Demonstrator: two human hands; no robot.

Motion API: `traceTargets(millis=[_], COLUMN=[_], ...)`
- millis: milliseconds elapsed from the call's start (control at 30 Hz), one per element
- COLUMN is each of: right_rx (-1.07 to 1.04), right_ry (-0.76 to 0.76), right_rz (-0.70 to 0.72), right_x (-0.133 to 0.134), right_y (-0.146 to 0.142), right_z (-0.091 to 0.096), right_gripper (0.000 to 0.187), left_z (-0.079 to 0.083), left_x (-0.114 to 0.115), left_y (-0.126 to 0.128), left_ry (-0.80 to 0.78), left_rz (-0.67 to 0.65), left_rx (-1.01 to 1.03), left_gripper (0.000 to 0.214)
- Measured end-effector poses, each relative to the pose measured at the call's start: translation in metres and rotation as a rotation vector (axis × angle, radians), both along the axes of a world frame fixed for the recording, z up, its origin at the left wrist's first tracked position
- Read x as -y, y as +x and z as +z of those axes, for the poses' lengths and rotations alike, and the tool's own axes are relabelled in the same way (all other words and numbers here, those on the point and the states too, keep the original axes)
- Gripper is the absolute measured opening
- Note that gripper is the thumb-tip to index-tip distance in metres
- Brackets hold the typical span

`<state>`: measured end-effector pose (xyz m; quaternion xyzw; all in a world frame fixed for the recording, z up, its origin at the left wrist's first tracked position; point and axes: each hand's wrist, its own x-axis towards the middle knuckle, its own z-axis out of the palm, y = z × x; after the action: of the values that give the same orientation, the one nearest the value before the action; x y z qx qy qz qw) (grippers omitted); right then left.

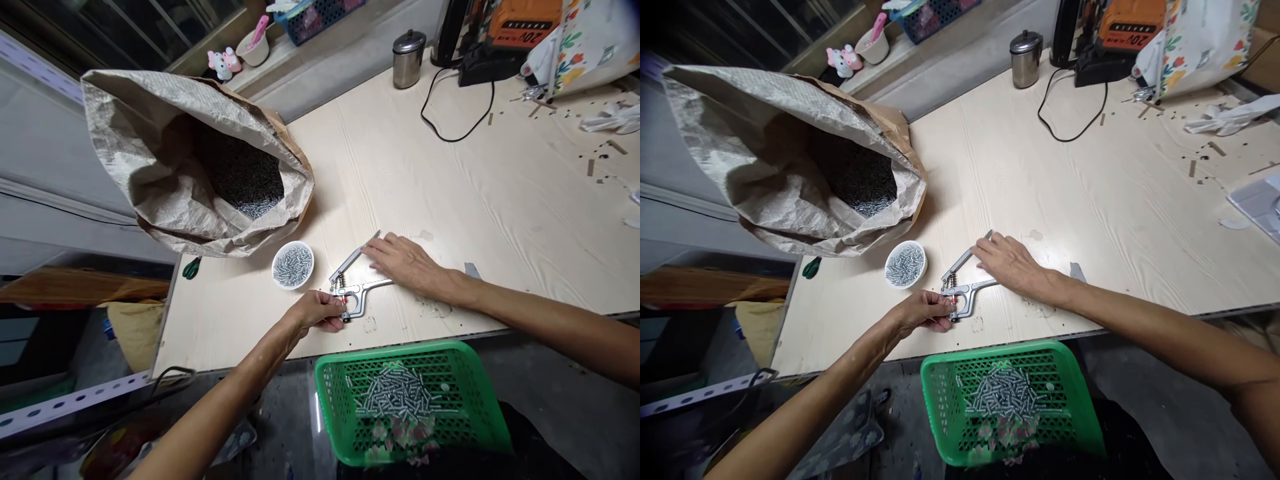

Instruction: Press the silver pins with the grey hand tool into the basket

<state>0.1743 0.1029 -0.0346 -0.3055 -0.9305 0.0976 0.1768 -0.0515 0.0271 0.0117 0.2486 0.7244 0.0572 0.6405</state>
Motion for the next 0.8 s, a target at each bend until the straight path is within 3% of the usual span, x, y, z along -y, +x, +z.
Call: traceTargets(millis=[100, 167, 267, 367, 533, 667, 733, 800], right_rx=[0.089, 0.129, 0.154, 0.181, 0.243, 0.26, 0.208, 0.139], right_ry=[0.064, 0.068, 0.074, 0.076, 0.068, 0.033, 0.032, 0.019], right_rz=[-0.025, -0.005, 0.001, -0.008, 0.085, 0.093, 0.056, 0.051], right_x=[-0.021, -0.032, -0.038, -0.039, -0.055, -0.062, -0.055, -0.041], right_y=[-0.01, -0.016, -0.021, -0.022, -0.027, -0.037, -0.036, -0.028], right_z=[-0.003, -0.008, -0.014, -0.014, -0.001, 0.009, 0.014, 0.018], right_gripper=[0.021, 0.018, 0.019, 0.022, 0.023, 0.023, 0.018, 0.011], left_z=[0.003, 0.005, 0.001, -0.013, -0.037, -0.032, -0.022, -0.013], left_x=[0.005, 0.016, 0.045, 0.076, 0.103, 0.097, 0.088, 0.077], left_y=[0.006, 0.016, 0.035, 0.054, 0.062, 0.057, 0.052, 0.045], left_ry=[0.08, 0.323, 0.829, 1.077, 1.266, 1.235, 1.183, 1.071], left_rz=[-0.126, -0.286, -0.583, -0.763, -0.779, -0.726, -0.593, -0.366], left_rx=[-0.116, -0.312, -0.538, -0.63, -0.729, -0.651, -0.559, -0.487], left_gripper=[0.025, 0.019, 0.011, 0.019, 0.035, 0.026, 0.018, 0.013])
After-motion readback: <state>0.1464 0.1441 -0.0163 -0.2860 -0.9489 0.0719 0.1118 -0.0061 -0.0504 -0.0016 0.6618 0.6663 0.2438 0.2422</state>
